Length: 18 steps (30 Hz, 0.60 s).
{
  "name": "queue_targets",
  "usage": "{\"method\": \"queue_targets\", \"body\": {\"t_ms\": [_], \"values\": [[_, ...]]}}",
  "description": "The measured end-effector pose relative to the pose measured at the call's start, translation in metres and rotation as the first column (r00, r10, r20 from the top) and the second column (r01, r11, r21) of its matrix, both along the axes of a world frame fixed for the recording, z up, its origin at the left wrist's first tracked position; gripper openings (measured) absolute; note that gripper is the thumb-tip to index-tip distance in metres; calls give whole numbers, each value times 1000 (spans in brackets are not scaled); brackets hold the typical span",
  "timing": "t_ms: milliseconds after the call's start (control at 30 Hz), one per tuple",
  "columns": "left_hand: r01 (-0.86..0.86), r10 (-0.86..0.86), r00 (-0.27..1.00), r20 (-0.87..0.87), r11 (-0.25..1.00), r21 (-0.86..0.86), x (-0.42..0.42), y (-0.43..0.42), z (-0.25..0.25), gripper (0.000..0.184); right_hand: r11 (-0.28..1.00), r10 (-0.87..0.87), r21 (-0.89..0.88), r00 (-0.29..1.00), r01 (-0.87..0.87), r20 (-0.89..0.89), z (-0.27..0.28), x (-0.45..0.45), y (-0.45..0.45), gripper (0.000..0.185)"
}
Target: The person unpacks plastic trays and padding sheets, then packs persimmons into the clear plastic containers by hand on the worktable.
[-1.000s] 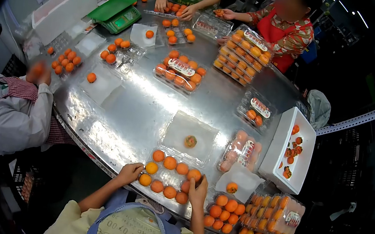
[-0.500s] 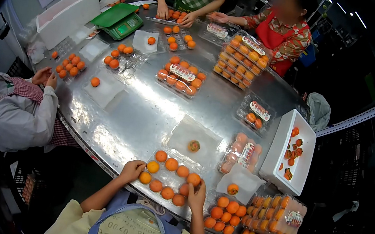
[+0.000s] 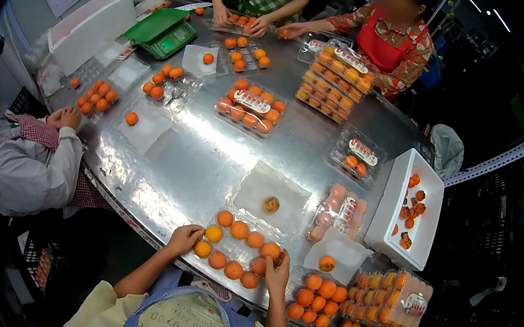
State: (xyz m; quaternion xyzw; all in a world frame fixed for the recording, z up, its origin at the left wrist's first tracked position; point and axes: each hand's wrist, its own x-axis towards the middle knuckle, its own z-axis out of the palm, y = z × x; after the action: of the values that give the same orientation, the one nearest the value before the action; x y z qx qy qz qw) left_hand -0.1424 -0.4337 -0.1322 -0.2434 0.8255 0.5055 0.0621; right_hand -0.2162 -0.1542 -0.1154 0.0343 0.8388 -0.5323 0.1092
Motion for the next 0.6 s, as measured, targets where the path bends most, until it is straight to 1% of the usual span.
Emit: {"method": "queue_targets", "body": {"t_ms": [133, 200, 267, 333, 433, 533, 600], "values": [[-38, 37, 999, -29, 999, -26, 2, 3, -6, 25, 1000, 0, 8, 1000, 0, 0, 3, -4, -2, 60], [-58, 55, 996, -65, 997, -46, 4, 4, -14, 25, 1000, -25, -15, 999, 25, -40, 0, -5, -4, 58], [-64, 63, 996, -62, 998, -20, 5, 3, -19, 24, 999, -51, -20, 997, 50, -59, -5, -7, -6, 56], [-74, 74, 995, -67, 997, 3, 4, 3, -16, 24, 997, -78, -4, 995, 78, -57, -14, -9, -6, 55], [-90, 91, 993, -82, 996, 17, 4, 3, -9, 24, 993, -113, -26, 993, 112, -45, -21, -10, -5, 55], [-96, 97, 991, -94, 995, 8, 4, 4, -10, 24, 992, -111, -70, 993, 109, -26, -27, -12, -2, 54], [-103, 103, 990, -100, 995, 8, 5, 4, -11, 24, 995, -88, -53, 995, 86, -37, -29, -12, 1, 52]]}}
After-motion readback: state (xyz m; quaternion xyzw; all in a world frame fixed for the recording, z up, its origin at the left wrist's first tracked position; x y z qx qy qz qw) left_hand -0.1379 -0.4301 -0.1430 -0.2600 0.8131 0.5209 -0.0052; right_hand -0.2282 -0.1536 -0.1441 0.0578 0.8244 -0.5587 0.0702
